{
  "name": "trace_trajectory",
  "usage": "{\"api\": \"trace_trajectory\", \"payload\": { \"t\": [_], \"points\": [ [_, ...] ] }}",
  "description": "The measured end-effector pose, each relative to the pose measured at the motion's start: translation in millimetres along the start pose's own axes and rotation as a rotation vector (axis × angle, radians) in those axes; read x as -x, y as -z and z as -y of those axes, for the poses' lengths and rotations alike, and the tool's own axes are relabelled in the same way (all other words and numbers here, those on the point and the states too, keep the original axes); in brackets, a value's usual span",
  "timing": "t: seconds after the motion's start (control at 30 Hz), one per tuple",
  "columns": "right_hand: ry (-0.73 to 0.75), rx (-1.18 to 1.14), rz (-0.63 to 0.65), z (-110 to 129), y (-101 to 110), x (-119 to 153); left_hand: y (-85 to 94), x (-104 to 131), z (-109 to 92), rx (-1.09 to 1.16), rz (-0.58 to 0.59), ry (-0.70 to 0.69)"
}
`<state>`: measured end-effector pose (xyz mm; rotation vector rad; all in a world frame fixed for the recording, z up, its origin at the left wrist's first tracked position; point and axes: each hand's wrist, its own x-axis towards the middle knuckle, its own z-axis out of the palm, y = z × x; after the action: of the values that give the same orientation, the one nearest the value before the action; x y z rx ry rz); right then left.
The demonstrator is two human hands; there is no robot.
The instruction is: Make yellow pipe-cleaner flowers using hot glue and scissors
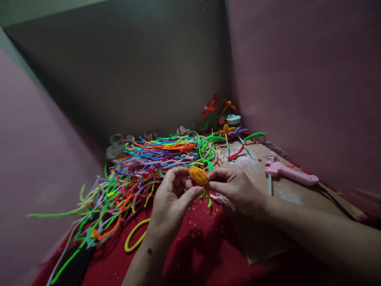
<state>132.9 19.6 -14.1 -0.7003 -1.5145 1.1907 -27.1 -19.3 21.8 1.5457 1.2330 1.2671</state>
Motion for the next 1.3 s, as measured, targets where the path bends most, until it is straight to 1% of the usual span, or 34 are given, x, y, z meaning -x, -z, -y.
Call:
{"api": "trace_trajectory", "payload": {
  "t": [0.1,0.2,0.27,0.33,0.43,0.57,0.67,0.77,0.87,1.03,1.13,1.3],
  "points": [
    [0.234,0.228,0.002,0.4,0.7,3.0,0.9,3.0,-2.3,0.071,0.011,-0.059],
    [0.453,0.367,0.001,1.2,1.4,3.9,1.3,7.9,-4.5,0.030,0.008,-0.141],
    [0.555,0.429,-0.013,1.8,1.5,3.4,2.0,11.0,-3.9,-0.009,-0.009,-0.193],
    [0.620,0.482,-0.034,2.1,1.5,2.9,3.0,13.3,-1.2,-0.058,-0.027,-0.244],
    [0.646,0.522,-0.050,1.6,1.3,3.2,4.9,15.0,4.6,-0.143,-0.049,-0.338],
    [0.611,0.532,0.007,1.8,1.5,4.0,7.2,14.8,9.4,-0.238,-0.049,-0.420],
    [0.629,0.501,0.038,3.5,1.9,3.4,9.3,14.2,7.7,-0.281,-0.023,-0.501],
    [0.679,0.519,0.016,5.6,2.4,2.7,12.2,13.9,3.5,-0.317,0.009,-0.574],
    [0.752,0.610,-0.021,6.6,2.6,3.2,15.5,14.0,0.8,-0.359,0.042,-0.590],
    [0.768,0.660,-0.054,6.1,1.8,5.5,19.5,14.4,2.2,-0.349,0.051,-0.614],
    [0.790,0.701,-0.085,6.7,1.7,7.0,20.7,15.7,3.7,-0.327,0.058,-0.606],
    [0.819,0.749,-0.082,8.3,2.1,8.4,21.5,18.4,3.4,-0.313,0.064,-0.607]
  ]
}}
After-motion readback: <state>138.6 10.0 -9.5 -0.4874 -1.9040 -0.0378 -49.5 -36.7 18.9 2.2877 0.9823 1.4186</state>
